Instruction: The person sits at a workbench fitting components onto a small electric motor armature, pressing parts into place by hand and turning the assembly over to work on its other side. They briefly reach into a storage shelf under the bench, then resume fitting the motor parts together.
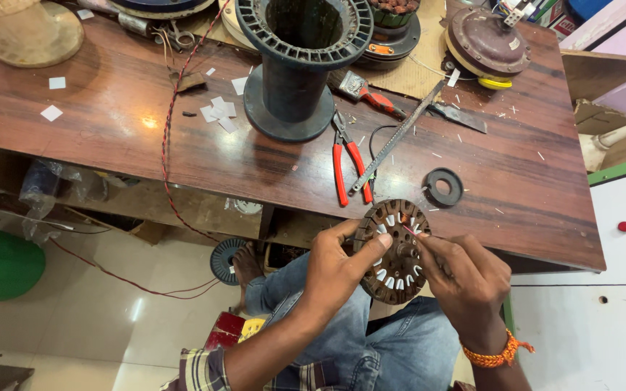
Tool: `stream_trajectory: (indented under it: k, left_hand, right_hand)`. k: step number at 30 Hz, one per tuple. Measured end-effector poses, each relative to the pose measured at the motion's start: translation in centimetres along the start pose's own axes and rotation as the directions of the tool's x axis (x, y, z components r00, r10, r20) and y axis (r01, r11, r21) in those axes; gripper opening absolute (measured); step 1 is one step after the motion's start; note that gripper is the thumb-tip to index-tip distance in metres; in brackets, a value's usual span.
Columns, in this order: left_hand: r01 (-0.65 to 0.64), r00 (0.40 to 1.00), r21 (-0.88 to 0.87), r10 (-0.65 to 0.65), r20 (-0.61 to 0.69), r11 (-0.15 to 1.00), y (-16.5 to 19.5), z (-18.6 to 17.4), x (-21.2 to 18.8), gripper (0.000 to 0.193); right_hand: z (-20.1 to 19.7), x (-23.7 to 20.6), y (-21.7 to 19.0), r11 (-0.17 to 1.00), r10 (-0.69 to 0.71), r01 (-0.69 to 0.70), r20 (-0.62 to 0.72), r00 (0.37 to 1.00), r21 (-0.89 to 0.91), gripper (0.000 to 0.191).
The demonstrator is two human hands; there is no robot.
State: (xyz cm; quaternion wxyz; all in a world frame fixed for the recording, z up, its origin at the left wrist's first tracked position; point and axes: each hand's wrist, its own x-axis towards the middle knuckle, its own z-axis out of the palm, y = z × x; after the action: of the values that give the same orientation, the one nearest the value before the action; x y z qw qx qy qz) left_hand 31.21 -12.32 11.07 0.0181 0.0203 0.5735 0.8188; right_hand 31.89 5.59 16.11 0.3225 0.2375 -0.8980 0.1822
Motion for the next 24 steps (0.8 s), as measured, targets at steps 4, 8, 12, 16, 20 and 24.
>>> stream_trajectory:
  k: [4, 8, 12, 16, 20, 24]
  left_hand:
    - [0.028, 1.000, -0.015, -0.028, 0.006, 1.000, -0.2, 0.1, -0.2, 0.031]
    - [0.044, 0.999, -0.032, -0.044, 0.016, 0.999, -0.3, 0.2, -0.3, 0.033]
    - [0.042, 0.999, 0.013, -0.042, 0.011, 0.999, -0.5, 0.2, -0.4, 0.033]
    - [0.045, 0.999, 0.016, -0.045, 0.012, 0.999, -0.5, 0.3, -0.7, 0.033]
    - [0.023, 1.000, 0.007, -0.023, 0.019, 1.000, -0.4, 0.4, -0.8, 0.033]
    - [-0.001, 1.000, 0.028, 0.000, 0.015, 1.000, -0.2, 0.4, -0.9, 0.034]
  right_hand:
    - [0.0, -0.1, 0.2, 0.999, -0.032, 0.032, 0.011, 0.999, 0.010, 0.019]
    - [-0.1, -0.3, 0.4, 0.999, -0.044, 0.043, 0.016, 0.999, 0.011, 0.018]
    - [-0.2, -0.7, 0.6, 0.997, -0.078, 0.078, 0.021, 0.997, 0.008, 0.019]
    - [-0.2, -1.1, 0.7, 0.996, -0.085, 0.085, -0.018, 0.996, -0.040, 0.019]
    - [-0.1, -1.4, 0.8, 0.994, -0.106, 0.105, -0.052, 0.993, -0.025, 0.019]
    - [0.0, -1.7, 1.1, 0.992, -0.127, 0.127, -0.038, 0.991, -0.015, 0.020]
